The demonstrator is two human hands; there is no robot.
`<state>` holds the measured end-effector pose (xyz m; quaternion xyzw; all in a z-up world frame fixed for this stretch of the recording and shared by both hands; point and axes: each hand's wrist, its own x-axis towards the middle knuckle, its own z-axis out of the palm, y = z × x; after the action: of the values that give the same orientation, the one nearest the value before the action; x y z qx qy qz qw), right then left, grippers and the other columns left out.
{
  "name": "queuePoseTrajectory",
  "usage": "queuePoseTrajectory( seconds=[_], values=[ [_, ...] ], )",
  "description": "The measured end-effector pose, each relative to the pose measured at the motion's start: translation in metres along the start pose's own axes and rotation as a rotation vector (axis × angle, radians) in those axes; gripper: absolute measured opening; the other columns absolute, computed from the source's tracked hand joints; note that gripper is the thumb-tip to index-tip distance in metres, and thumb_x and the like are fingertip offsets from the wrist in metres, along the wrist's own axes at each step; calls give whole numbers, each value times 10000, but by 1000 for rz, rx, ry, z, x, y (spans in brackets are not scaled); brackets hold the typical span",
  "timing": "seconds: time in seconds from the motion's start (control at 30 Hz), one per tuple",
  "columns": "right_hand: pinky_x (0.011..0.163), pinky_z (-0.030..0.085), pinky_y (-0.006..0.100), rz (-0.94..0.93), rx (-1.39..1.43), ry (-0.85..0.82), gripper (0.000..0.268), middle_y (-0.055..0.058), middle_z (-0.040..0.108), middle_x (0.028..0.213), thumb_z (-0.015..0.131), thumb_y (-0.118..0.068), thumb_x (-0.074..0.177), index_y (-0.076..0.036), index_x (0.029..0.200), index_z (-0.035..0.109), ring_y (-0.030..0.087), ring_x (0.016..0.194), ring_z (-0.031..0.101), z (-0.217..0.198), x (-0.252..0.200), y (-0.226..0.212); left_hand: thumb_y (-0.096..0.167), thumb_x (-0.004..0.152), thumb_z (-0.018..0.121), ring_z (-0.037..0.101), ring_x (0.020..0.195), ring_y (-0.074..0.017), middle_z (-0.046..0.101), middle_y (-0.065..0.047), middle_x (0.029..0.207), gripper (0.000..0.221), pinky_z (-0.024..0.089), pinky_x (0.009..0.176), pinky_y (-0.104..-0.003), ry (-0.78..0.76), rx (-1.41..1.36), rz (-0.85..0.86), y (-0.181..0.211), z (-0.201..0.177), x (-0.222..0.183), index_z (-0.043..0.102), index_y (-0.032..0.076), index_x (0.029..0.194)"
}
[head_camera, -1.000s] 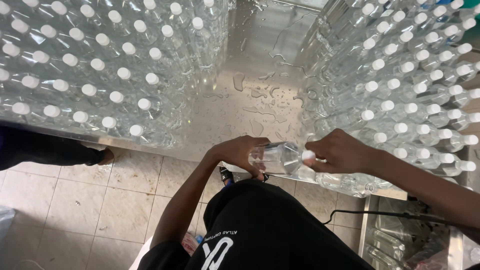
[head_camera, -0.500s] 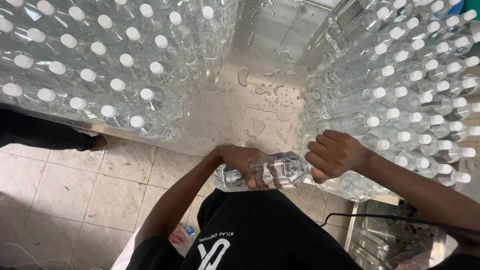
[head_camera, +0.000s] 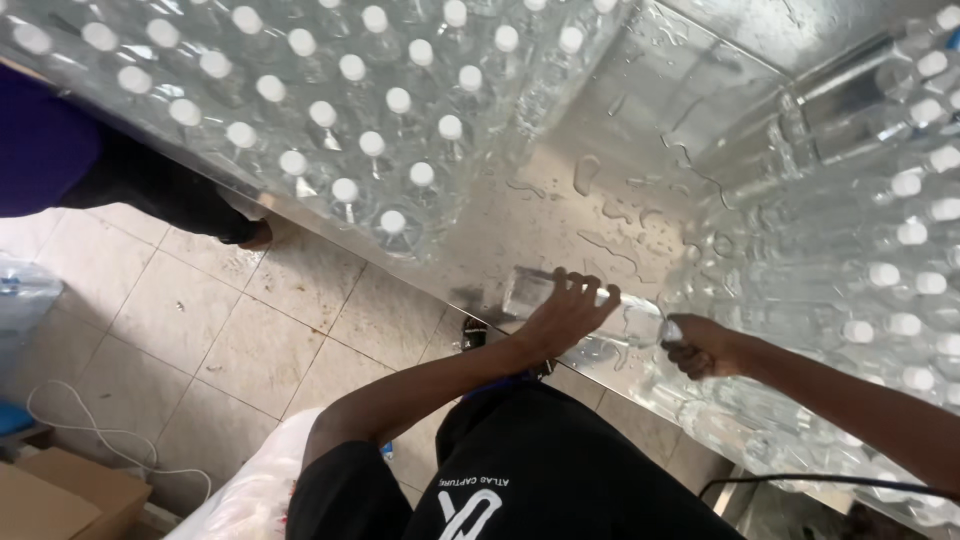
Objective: The person repeatedly picks up clear plastic bottles from a large group on a metal table, screws white caps onto them, and places the capped bottles into a separate group. The task is performed by hand on a wet stainless steel surface.
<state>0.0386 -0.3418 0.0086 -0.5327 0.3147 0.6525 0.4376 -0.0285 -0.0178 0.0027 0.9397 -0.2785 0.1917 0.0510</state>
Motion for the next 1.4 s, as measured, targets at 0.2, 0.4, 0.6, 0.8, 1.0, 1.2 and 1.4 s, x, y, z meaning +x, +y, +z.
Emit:
queuePoseTrajectory(
  seconds=[0.2, 0.4, 0.6, 0.8, 1.0, 1.2, 1.4],
  values=[
    [382, 262, 364, -248, -143, 419, 541, 28, 418, 603, 427, -556, 1159, -66, 1074, 640, 211, 403, 388, 88, -51, -56, 182, 766, 985, 728, 1137, -402, 680, -224, 1219, 812, 576, 997, -583, -71, -172, 52, -59, 31, 3, 565, 115, 1458],
    [574, 593, 426, -912, -703, 687, 537, 180, 712, 700, 548, -510, 1165, -90, 1488, 638, 318, 615, 748, 170, -105, -161, 624, 828, 852, 685, 1278, -372, 655, -210, 1361, 993, 525, 1118, -509, 140, -465, -442, -103, 95, 7, 511, 80, 1586],
    [855, 610, 616, -1191, -1061, 856, 482, 231, 793, 925, 590, -547, 1089, -141, 1306, 732, 500, 934, 782, 238, -22, -288, 575, 924, 853, 306, 1590, -514, 336, -319, 1673, 1123, 209, 1340, -654, 422, -1014, -1175, -138, 103, 36, 280, 11, 1708],
    [768, 575, 514, -1418, -858, 718, 574, 107, 727, 888, 568, -478, 1168, -117, 1609, 501, 293, 819, 757, 254, -36, -312, 231, 1040, 781, 252, 1628, -481, 94, -286, 1808, 1073, 361, 1299, -596, 406, -1602, -1544, -190, 97, 71, 12, 224, 1788],
    [1150, 494, 647, -986, -1020, 155, 611, 311, 765, 1240, 647, -502, 1051, -54, 1465, 678, 528, 1262, 685, 203, -173, -228, 64, 962, 910, 420, 1514, -608, 157, -484, 1688, 1172, 574, 1181, -560, 800, -1795, -1455, -182, 128, 78, 66, 146, 1771],
    [1181, 276, 538, -1089, -1011, 1867, 327, 60, 617, 1429, 794, -460, 1036, -251, 1287, 806, 349, 1435, 435, -72, -82, -108, 61, 1034, 844, 484, 1538, -503, 53, -391, 1764, 1083, 533, 1278, -553, 782, -1835, -1413, -162, 79, 59, 41, 109, 1759],
    [1098, 191, 550, -813, -803, 1735, 461, 48, 802, 1065, 563, -476, 1210, -87, 1292, 797, 417, 1349, 485, -158, -178, -68, 44, 934, 732, 681, 1347, -399, 276, -276, 1764, 891, 633, 1080, -448, 380, -1856, -1410, -90, 68, 50, 265, 58, 1693]
  ],
)
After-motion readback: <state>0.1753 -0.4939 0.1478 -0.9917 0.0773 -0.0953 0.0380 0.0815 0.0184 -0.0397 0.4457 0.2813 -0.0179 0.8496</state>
